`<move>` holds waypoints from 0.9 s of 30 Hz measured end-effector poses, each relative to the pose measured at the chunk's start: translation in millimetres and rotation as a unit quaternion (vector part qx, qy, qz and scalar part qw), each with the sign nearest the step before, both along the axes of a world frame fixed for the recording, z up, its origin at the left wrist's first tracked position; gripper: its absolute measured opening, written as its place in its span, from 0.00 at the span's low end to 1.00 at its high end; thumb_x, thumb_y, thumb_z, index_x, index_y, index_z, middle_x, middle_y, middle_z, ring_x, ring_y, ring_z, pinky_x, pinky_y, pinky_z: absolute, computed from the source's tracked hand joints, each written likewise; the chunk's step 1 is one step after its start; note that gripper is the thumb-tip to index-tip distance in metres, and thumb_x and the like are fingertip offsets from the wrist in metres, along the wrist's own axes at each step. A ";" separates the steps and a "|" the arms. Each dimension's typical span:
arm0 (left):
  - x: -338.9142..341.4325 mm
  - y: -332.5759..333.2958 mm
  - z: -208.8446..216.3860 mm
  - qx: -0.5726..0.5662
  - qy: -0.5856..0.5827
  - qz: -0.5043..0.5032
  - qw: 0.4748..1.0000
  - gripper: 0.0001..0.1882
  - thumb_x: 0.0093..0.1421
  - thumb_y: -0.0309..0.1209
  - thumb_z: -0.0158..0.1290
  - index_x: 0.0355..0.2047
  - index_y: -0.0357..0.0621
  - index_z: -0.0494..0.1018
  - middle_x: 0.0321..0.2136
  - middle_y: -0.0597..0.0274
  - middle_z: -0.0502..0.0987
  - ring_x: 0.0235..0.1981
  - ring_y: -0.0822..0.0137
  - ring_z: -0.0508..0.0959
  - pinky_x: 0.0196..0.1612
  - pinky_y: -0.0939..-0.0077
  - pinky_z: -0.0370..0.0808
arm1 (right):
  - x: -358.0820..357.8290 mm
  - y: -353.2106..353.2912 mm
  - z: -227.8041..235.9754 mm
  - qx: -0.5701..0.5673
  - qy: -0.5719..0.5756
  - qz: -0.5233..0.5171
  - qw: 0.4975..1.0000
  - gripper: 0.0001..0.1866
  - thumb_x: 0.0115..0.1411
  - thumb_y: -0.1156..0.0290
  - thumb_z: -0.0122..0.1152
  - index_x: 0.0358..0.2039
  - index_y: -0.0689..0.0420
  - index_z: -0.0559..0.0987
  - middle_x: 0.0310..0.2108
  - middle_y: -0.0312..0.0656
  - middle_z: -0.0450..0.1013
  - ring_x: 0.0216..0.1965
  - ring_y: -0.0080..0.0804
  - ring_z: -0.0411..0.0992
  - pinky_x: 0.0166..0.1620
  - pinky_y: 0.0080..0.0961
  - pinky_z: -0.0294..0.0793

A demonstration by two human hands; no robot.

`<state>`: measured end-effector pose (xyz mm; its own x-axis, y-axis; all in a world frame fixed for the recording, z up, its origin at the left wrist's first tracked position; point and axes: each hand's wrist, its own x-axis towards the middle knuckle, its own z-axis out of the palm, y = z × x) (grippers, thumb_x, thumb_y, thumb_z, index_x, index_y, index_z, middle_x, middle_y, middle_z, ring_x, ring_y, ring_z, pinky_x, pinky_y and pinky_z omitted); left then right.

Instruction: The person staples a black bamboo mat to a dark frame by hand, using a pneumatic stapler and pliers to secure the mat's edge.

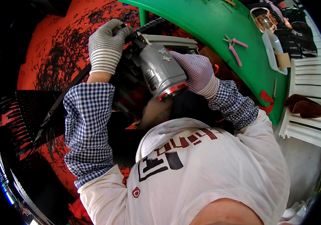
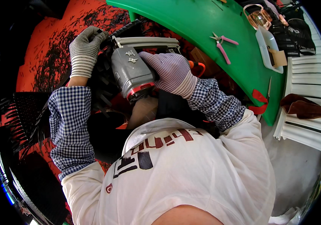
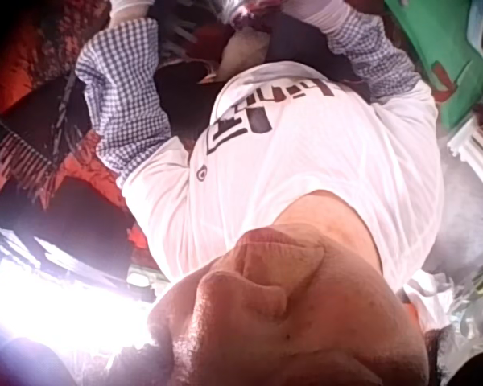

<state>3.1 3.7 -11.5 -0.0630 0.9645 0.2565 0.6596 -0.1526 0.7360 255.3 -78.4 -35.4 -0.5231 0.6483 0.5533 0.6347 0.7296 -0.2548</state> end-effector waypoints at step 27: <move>-0.4 -1.6 3.1 -0.001 0.036 0.000 0.999 0.13 0.57 0.40 0.65 0.36 0.45 0.83 0.22 0.63 0.79 0.22 0.74 0.74 0.31 0.74 0.75 | -6.5 -5.9 -1.8 -0.041 -0.092 0.003 0.995 0.41 0.42 0.61 0.76 0.59 0.52 0.70 0.34 0.40 0.76 0.35 0.38 0.77 0.39 0.35 0.77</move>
<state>2.7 2.1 -8.4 -0.0443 0.9652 0.2577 0.7103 -0.1510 0.6875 248.8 -84.3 -37.2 -0.6147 0.6841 0.3925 0.6718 0.7149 -0.1940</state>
